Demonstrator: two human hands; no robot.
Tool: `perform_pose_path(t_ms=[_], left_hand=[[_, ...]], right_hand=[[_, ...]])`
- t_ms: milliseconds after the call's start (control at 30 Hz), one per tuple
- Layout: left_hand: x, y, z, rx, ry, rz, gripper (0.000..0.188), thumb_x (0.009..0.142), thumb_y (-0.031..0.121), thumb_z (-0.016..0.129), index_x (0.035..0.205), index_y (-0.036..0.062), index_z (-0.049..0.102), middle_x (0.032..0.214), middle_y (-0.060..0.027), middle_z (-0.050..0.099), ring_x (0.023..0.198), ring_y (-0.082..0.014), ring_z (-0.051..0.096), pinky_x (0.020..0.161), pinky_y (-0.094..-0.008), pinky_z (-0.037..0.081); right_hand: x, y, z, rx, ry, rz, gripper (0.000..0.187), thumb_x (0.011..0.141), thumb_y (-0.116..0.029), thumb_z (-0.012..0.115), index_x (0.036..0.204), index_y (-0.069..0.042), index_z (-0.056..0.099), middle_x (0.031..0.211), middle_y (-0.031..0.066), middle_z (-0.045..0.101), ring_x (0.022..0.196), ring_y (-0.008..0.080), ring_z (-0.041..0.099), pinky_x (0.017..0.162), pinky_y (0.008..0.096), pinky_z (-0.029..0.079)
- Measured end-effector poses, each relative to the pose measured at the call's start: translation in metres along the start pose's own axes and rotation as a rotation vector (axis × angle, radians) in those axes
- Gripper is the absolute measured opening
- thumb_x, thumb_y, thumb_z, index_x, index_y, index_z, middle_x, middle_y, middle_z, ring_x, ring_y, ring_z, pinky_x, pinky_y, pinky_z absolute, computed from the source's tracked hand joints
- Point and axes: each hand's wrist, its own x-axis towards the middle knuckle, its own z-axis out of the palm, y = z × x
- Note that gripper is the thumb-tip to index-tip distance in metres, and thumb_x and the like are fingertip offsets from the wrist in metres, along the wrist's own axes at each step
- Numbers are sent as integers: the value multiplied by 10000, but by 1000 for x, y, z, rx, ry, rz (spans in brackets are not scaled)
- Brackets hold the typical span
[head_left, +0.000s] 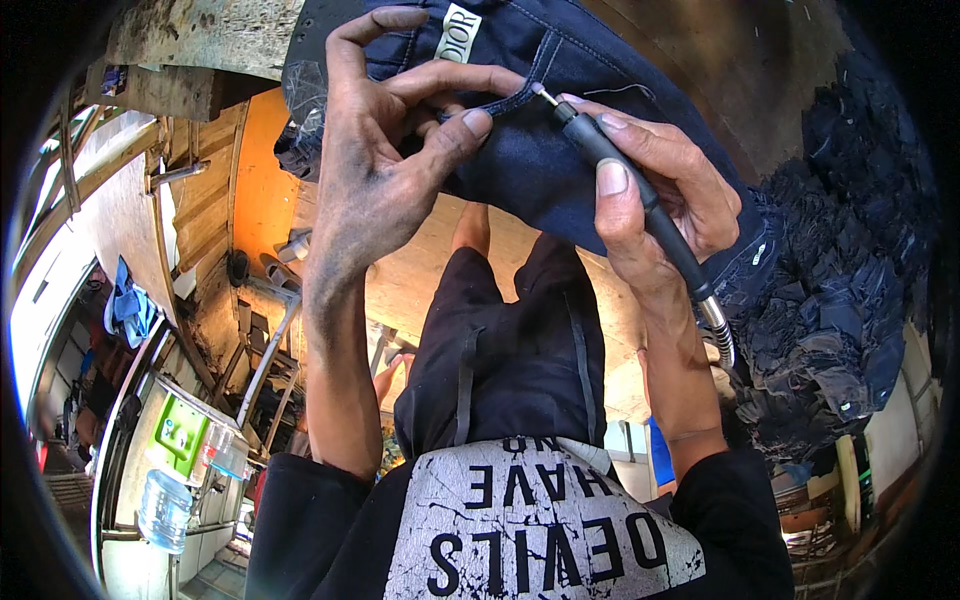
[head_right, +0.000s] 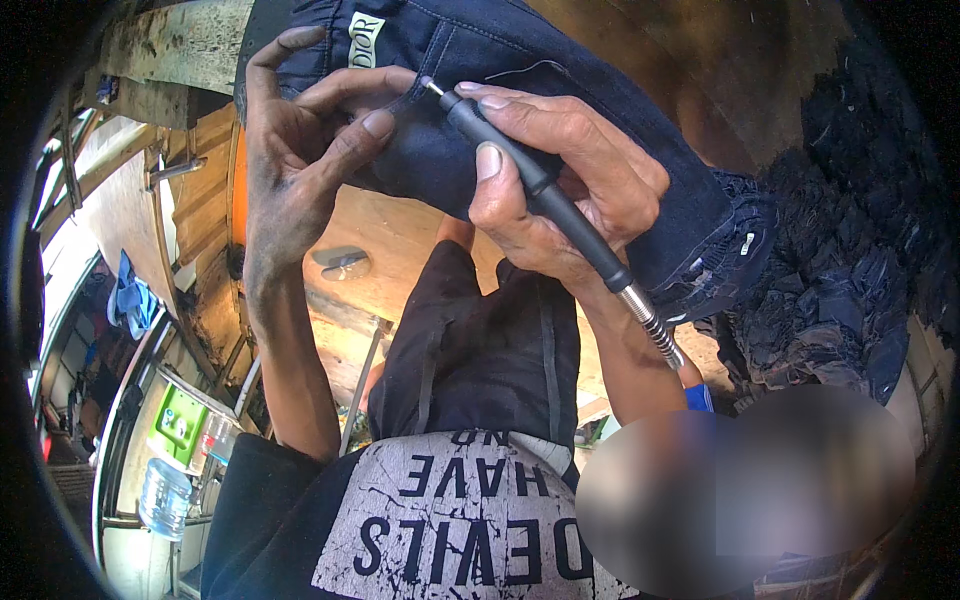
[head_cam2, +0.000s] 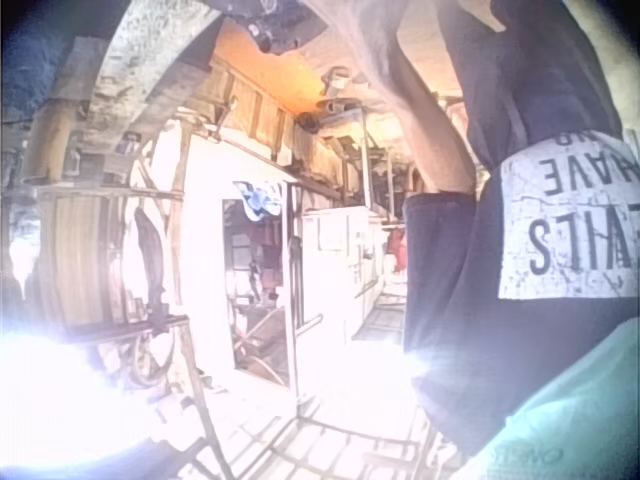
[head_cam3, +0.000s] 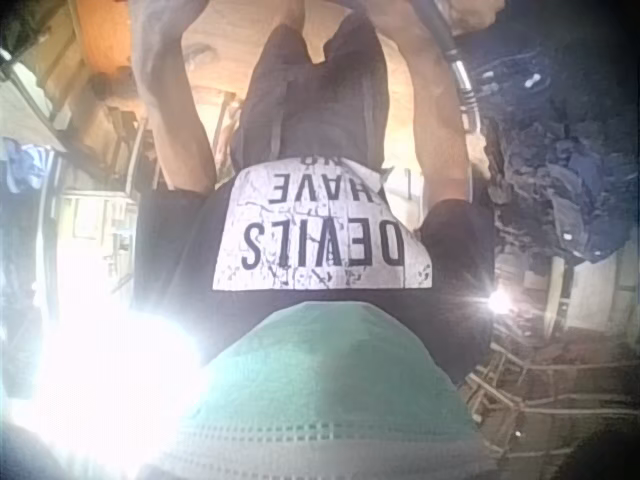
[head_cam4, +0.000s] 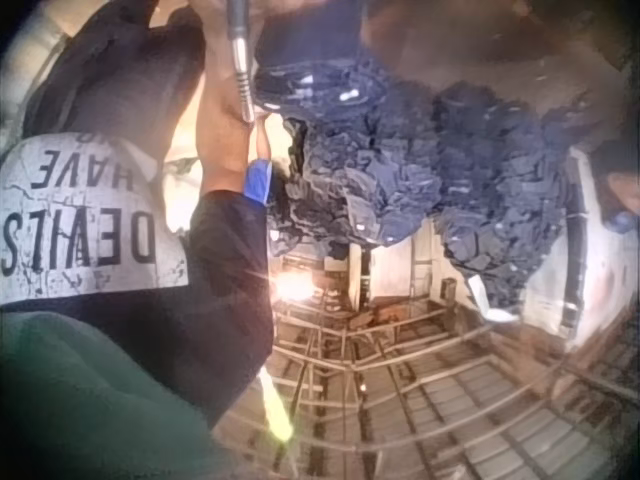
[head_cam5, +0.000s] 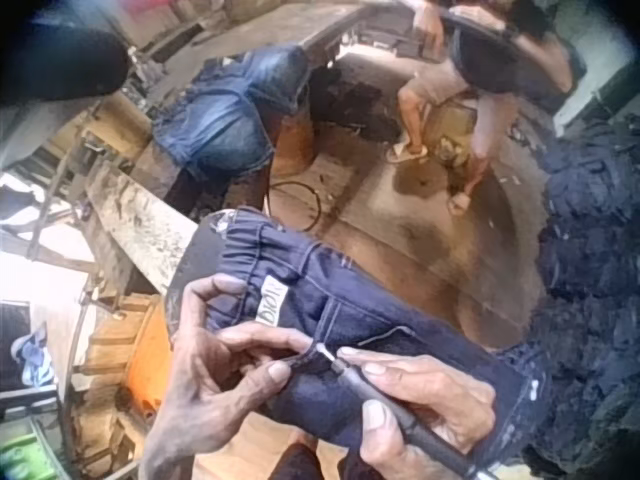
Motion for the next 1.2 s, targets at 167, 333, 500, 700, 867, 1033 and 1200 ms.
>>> perform_pose_path(t_ms=[167,333,500,700,867,1033,1200], left_hand=[[3,-1,1,20,-10,64,775,990,51,796,1554,59,264,1271,-231,766,1033,-222,788,890,-335,664],[1,0,3,-16,-4,38,772,989,74,805,1541,56,266,1286,-247,759,1027,-221,787,884,-335,666],[5,-2,-2,72,-35,71,764,987,89,813,1521,52,269,1297,-263,751,1002,-202,782,872,-330,668],[5,-4,1,5,2,87,667,942,-99,691,1464,0,288,1219,-189,806,763,-85,642,735,-210,545],[5,1,3,55,-1,77,676,936,-114,685,1466,3,283,1250,-185,801,746,-82,633,729,-207,538],[7,-1,3,39,-10,105,676,935,-114,689,1468,3,289,1266,-185,798,736,-81,632,713,-209,540],[6,-5,2,14,-16,95,673,934,-128,676,1468,3,288,1273,-185,795,732,-81,629,693,-211,539]], right_hand=[[0,-4,0,-40,7,41,257,948,-140,740,1152,15,761,1091,247,812,978,307,825,891,396,676],[0,-9,1,-33,27,106,253,958,-145,739,1153,14,759,1109,247,808,1004,304,820,918,399,669],[4,-8,4,20,96,122,228,842,-8,751,1061,53,770,1020,230,817,931,280,830,834,359,680],[4,-13,0,-35,28,198,273,961,-170,748,1142,34,748,1091,240,810,1014,287,814,939,379,656],[4,-13,0,-58,36,191,283,955,-182,752,1131,40,751,1072,237,810,986,267,814,908,357,655],[3,-14,1,-89,57,225,302,960,-205,746,1135,42,751,1058,231,809,973,260,815,884,351,660],[5,-9,3,-55,104,174,246,871,-30,753,1096,67,767,1010,222,808,907,253,820,807,328,674]])
